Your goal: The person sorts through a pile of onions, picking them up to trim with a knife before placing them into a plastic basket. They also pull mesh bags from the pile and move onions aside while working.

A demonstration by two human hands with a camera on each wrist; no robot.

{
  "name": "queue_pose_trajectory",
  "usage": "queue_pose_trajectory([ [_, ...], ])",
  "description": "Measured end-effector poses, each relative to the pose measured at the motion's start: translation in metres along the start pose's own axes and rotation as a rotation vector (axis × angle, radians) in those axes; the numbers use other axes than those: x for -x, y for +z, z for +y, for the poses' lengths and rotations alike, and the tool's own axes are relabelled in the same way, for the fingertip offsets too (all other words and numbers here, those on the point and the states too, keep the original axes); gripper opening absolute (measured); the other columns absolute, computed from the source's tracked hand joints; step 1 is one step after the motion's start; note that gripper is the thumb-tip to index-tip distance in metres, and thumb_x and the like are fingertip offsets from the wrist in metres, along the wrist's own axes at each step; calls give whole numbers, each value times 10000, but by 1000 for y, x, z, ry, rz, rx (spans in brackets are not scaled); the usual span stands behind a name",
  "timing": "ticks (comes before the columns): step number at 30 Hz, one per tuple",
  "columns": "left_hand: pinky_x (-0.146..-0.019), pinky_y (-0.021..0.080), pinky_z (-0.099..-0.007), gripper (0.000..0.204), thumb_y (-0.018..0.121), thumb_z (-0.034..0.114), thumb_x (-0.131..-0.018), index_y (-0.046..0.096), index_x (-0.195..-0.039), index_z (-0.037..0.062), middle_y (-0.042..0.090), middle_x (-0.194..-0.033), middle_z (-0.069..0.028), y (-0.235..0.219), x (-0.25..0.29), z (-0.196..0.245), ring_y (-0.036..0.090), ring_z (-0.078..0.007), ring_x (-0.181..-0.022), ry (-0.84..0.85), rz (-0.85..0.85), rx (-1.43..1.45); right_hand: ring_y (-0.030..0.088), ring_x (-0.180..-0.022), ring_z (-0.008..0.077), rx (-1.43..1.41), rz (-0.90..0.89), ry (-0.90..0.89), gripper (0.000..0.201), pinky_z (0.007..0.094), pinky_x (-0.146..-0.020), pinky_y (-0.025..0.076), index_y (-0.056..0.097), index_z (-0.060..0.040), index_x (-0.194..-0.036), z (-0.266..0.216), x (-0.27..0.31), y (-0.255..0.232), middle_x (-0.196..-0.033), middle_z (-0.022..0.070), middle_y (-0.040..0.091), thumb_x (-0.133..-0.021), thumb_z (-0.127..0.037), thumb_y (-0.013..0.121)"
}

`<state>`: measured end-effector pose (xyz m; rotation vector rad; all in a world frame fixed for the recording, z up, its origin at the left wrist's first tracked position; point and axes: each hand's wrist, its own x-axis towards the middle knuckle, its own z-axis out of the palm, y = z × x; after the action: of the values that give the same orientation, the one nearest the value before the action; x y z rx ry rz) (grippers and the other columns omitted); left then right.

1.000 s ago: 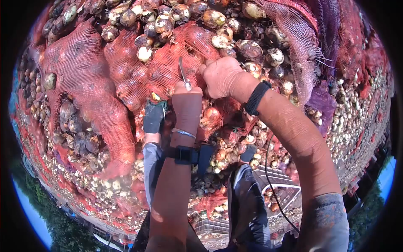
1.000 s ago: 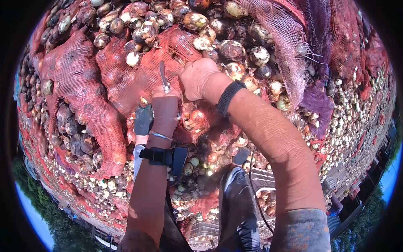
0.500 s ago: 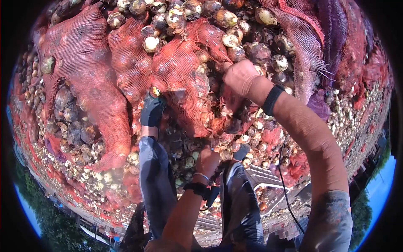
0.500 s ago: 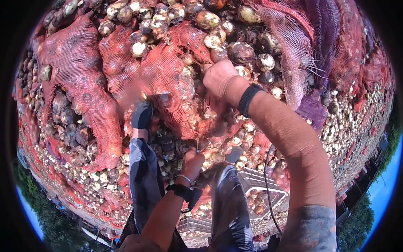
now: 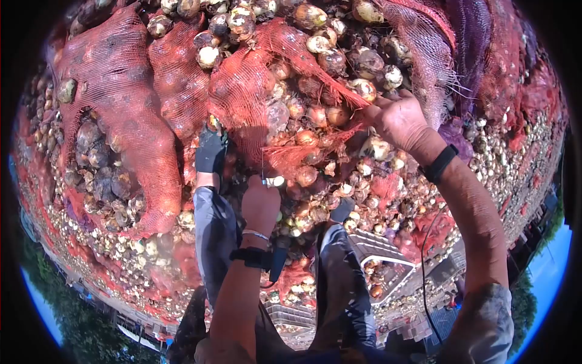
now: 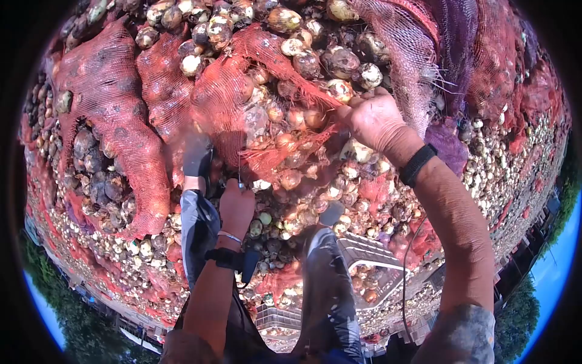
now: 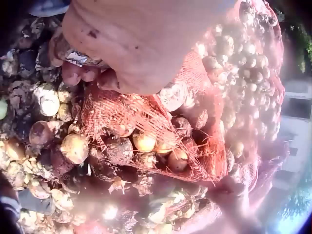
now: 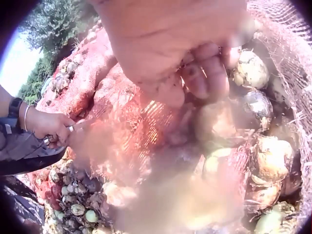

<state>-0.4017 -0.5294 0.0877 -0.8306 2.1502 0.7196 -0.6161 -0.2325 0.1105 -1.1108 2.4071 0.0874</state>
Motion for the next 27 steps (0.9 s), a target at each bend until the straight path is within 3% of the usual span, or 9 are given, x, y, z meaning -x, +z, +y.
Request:
queue_pose_trajectory([
  [4,-743,490,-542,271,589,171,-848,536,-1058,9,670,-863,-276,20,-11,47,649,-478,-883,153,-13,350,689,-858,235,-140,-45,160,209,426,-800,514,647,-214,-994,-2,5,14,-853,24,669,-810,-303,690],
  [6,-765,501,-538,291,586,164,-842,545,-1080,1,670,-895,-287,71,-6,41,647,-483,-906,1,-151,371,689,-877,248,-261,-12,232,179,419,-793,523,649,-211,-973,-2,7,16,-862,19,682,-819,-292,693],
  [10,-846,523,-550,324,569,155,-823,574,-1090,-28,671,-1002,-313,167,92,-71,642,-495,-965,65,-528,-171,691,-867,245,-408,19,378,136,405,-778,537,657,-205,-972,20,32,40,-889,8,693,-847,-253,681],
  [12,-858,525,-553,316,565,162,-820,581,-1070,-31,673,-1021,-309,168,110,-67,642,-494,-971,-200,-518,-4,697,-876,256,-102,17,389,115,402,-737,550,652,-198,-967,42,48,31,-906,8,703,-865,-243,679],
  [16,-756,523,-528,300,640,191,-785,593,-1037,35,680,-895,-276,114,81,-14,663,-468,-870,-143,-284,36,697,-939,265,-286,-5,583,217,386,-812,548,674,-169,-1082,55,88,41,-1025,79,706,-868,-205,682],
  [17,-727,524,-516,295,658,190,-792,580,-1046,62,675,-860,-263,108,58,-11,662,-466,-818,110,-119,182,705,-937,235,-672,160,534,331,346,-819,551,670,-133,-1208,63,100,67,-1047,112,710,-878,-137,655],
  [20,-747,538,-517,307,618,198,-819,580,-1070,25,678,-904,-283,36,-8,11,668,-464,-859,49,-170,-22,686,-925,180,-1567,496,949,465,302,-812,552,577,-71,-1369,20,109,45,-1045,93,698,-905,-62,563],
  [23,-839,515,-548,301,565,215,-842,597,-1033,-16,677,-957,-315,-46,-45,-1,661,-469,-960,42,-123,-258,662,-947,157,-1651,723,1165,488,292,-821,546,530,-60,-1406,-6,121,39,-1086,81,684,-918,-40,516],
  [27,-817,509,-527,293,580,190,-819,610,-1014,-27,673,-902,-328,-175,-77,-37,658,-497,-919,-221,163,-305,669,-988,188,-1458,511,877,341,301,-865,538,609,-15,-1240,-74,96,49,-1080,91,683,-905,-79,604],
])
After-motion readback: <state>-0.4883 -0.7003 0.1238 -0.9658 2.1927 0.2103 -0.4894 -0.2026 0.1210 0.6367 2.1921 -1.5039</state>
